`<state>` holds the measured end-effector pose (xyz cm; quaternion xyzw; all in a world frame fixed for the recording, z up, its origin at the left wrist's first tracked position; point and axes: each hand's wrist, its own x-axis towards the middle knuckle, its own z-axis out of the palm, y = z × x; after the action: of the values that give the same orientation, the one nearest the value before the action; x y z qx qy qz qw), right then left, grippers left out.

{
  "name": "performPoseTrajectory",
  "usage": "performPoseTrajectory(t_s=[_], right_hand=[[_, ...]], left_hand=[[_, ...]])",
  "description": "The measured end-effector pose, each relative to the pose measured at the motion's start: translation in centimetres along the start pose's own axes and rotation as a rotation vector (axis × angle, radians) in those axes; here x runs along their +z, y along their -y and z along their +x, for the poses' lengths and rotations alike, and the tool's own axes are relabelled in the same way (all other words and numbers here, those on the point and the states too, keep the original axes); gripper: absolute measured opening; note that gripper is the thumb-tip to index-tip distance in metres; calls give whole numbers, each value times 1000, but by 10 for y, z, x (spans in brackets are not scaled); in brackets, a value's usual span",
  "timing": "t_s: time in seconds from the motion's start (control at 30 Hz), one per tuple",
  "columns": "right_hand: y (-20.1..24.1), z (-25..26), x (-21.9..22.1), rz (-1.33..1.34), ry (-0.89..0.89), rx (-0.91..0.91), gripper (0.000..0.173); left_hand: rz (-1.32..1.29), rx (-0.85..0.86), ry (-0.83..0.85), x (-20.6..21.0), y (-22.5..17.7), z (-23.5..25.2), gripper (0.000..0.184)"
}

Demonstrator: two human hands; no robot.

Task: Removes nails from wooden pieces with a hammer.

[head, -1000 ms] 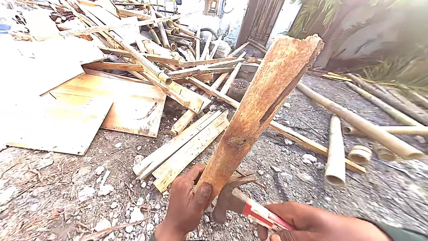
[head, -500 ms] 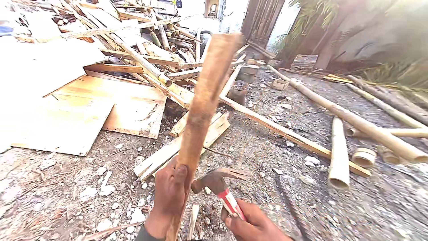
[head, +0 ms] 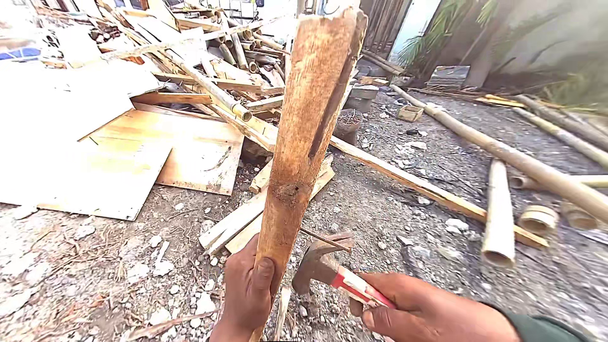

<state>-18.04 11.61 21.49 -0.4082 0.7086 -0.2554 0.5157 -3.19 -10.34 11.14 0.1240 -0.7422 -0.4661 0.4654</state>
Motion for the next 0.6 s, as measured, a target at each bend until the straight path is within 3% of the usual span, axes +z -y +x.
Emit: performPoseTrajectory(t_s=[0.6], right_hand=[[-3, -9, 2, -69, 27, 35, 24]], left_hand=[[2, 41, 48, 8, -3, -2, 87]])
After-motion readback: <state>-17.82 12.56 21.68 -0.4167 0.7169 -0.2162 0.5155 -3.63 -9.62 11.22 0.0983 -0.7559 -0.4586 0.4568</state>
